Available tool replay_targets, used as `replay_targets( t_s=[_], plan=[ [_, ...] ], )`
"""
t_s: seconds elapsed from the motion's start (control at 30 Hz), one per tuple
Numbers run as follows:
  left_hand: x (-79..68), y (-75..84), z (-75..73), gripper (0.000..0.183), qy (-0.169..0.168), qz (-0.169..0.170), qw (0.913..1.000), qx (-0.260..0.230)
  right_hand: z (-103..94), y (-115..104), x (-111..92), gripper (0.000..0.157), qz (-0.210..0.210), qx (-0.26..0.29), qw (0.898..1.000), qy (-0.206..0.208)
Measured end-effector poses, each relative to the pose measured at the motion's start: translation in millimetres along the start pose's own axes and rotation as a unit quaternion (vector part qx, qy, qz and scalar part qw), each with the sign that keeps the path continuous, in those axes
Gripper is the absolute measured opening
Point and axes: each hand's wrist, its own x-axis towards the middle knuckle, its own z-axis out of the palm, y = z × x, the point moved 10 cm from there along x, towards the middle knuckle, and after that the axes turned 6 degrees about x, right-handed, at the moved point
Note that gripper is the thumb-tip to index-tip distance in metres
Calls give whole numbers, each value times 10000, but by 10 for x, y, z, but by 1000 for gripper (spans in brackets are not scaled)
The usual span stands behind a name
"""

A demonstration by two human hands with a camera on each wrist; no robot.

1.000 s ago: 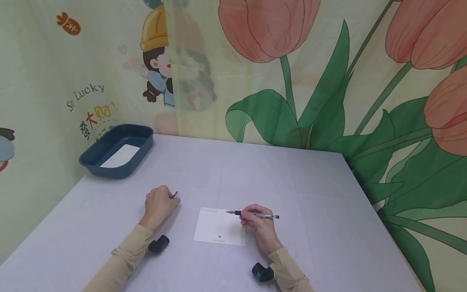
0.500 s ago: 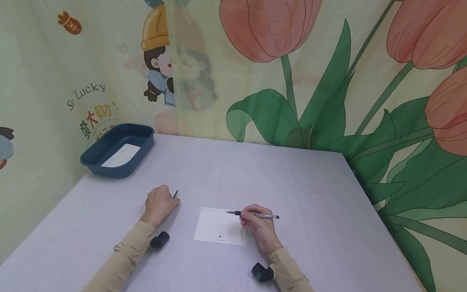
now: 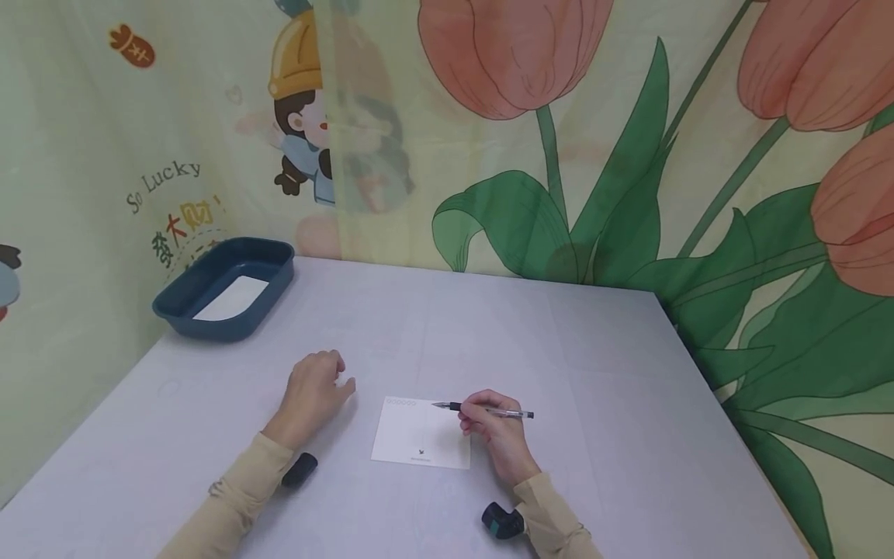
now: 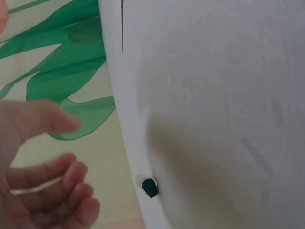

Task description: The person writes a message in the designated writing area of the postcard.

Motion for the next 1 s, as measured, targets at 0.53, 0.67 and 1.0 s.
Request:
replay_targets(
  t_s=[0.53,0.67,1.0],
  plan=[
    [-219,523,371,40,-1888,2227,9561,-260,-16,-9,15,17,-118,-57,9999,19],
    [-254,540,383,43,-1953,2283,9538,10,-22,-6,13,16,-113,-80,9999,43],
    [-366,613,353,49,-1817,2596,9475,420,-24,-12,14,17,-133,-56,9999,-13]
  ],
)
